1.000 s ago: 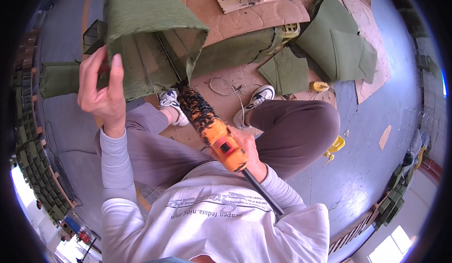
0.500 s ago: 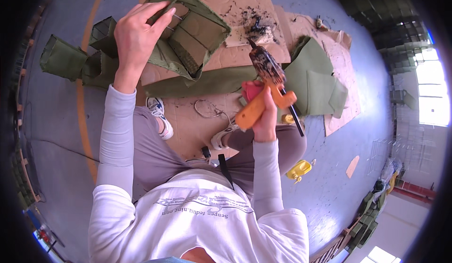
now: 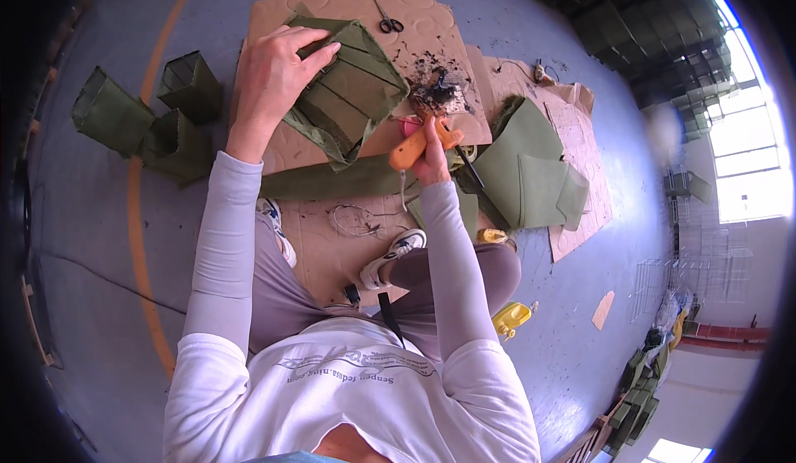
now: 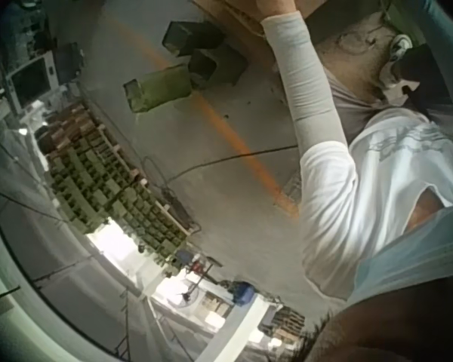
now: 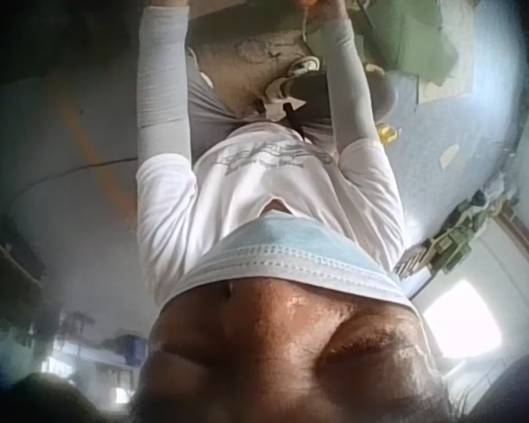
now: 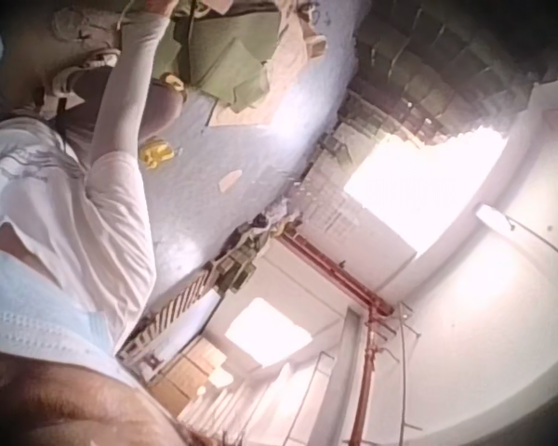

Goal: The person sits on the floor and uses a hot glue gun to apply adhesive to the edges of green fabric-covered cardboard pieces. They press the glued edges together to form a box shape, repeating the process to secure the seams and assemble the structure.

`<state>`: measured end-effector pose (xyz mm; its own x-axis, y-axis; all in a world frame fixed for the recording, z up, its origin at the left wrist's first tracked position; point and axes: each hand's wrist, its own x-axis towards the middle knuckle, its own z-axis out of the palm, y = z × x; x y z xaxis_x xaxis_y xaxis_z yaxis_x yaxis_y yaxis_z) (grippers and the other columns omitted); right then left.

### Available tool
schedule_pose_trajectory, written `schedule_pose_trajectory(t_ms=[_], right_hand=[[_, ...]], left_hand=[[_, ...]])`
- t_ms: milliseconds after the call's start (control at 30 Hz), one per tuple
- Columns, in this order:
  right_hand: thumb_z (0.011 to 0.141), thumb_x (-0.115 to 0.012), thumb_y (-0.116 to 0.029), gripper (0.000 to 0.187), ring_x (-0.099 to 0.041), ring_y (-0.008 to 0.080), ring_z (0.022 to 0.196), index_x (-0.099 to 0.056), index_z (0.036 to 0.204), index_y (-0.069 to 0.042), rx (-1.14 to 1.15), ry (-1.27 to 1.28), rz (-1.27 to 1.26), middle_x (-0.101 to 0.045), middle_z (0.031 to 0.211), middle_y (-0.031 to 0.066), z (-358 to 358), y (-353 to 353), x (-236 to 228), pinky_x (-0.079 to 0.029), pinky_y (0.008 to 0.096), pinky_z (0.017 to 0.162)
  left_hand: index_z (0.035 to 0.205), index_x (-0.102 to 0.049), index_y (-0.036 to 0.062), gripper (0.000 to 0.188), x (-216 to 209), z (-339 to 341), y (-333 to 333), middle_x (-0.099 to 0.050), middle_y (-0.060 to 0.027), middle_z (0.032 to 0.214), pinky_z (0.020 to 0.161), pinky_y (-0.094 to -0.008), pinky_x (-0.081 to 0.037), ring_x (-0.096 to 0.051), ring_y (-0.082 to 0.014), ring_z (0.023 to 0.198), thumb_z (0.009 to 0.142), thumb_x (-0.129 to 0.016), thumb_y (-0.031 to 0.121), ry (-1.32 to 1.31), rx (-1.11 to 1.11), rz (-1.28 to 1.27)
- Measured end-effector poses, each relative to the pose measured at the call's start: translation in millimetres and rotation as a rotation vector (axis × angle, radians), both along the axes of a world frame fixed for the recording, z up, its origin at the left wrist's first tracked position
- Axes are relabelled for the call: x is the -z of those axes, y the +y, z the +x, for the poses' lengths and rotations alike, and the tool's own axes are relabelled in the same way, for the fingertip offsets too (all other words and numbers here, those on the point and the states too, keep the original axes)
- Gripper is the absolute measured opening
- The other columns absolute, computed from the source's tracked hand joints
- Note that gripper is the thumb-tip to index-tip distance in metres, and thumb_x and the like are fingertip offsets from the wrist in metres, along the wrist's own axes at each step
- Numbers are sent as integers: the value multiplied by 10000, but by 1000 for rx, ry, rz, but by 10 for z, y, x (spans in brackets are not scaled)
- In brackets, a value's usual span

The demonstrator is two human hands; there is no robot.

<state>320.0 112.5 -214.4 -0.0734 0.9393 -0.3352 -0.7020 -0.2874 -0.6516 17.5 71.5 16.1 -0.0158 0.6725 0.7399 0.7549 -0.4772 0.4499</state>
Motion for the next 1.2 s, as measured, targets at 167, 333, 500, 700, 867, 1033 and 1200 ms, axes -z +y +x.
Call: schedule_pose_trajectory(t_ms=[167, 333, 500, 700, 867, 1033, 1200], right_hand=[[927, -670, -533, 450, -690, 239, 931, -585, 1176, -168, 64, -33, -44, -668, 1052, 35, -149, 146, 84, -596, 452, 820], [930, -591, -635, 577, -700, 264, 898, -600, 1161, -106, -122, -365, -160, -680, 992, 88, -200, -11, -241, -600, 472, 780], [948, -566, -628, 607, -708, 232, 720, -616, 1106, -44, -327, -991, -162, -689, 863, 119, 65, -213, -359, -605, 390, 636], [1043, -501, -453, 535, -706, 203, 677, -646, 1139, 52, -281, -1345, 204, -716, 923, 123, 149, -190, -479, -591, 304, 603], [1066, -478, -405, 507, -713, 162, 874, -677, 1167, 51, 8, -853, 589, -739, 938, 86, -468, -283, -1457, -580, 291, 694], [1075, -464, -399, 521, -695, 202, 1020, -646, 1232, 63, -60, -923, 629, -717, 1086, 131, -768, -477, -1972, -562, 313, 852], [1081, -454, -387, 503, -688, 189, 1041, -640, 1251, 48, -162, -1003, 677, -707, 1142, 111, -740, -508, -1905, -555, 312, 878]], left_hand=[[967, -761, 22, 268, 14, 2, 50, -731, -125, 888, 683, -375, -531, -688, -292, 747, 839, -776, 257, 3, 24, -9], [970, -771, 36, 285, 16, -51, 148, -725, -137, 861, 674, -374, -532, -681, -285, 717, 834, -776, 287, 57, 19, -65], [989, -780, 54, 326, -82, -21, 242, -719, -143, 838, 673, -372, -528, -667, -264, 680, 829, -771, 338, 65, 44, -145], [993, -785, 57, 315, -189, -161, 354, -724, -139, 820, 679, -378, -527, -665, -267, 681, 853, -744, 336, 116, 112, -178], [934, -780, 44, 288, -309, -258, 531, -685, -155, 696, 666, -403, -517, -658, -305, 642, 862, -721, 316, 163, 179, -187], [898, -776, 35, 268, -365, -500, 596, -676, -162, 664, 631, -402, -513, -669, -299, 625, 873, -710, 294, 115, 149, -215], [893, -764, 10, 325, -63, -668, 753, -638, -153, 637, 608, -365, -480, -609, -206, 579, 881, -726, 333, 36, 125, -373]])
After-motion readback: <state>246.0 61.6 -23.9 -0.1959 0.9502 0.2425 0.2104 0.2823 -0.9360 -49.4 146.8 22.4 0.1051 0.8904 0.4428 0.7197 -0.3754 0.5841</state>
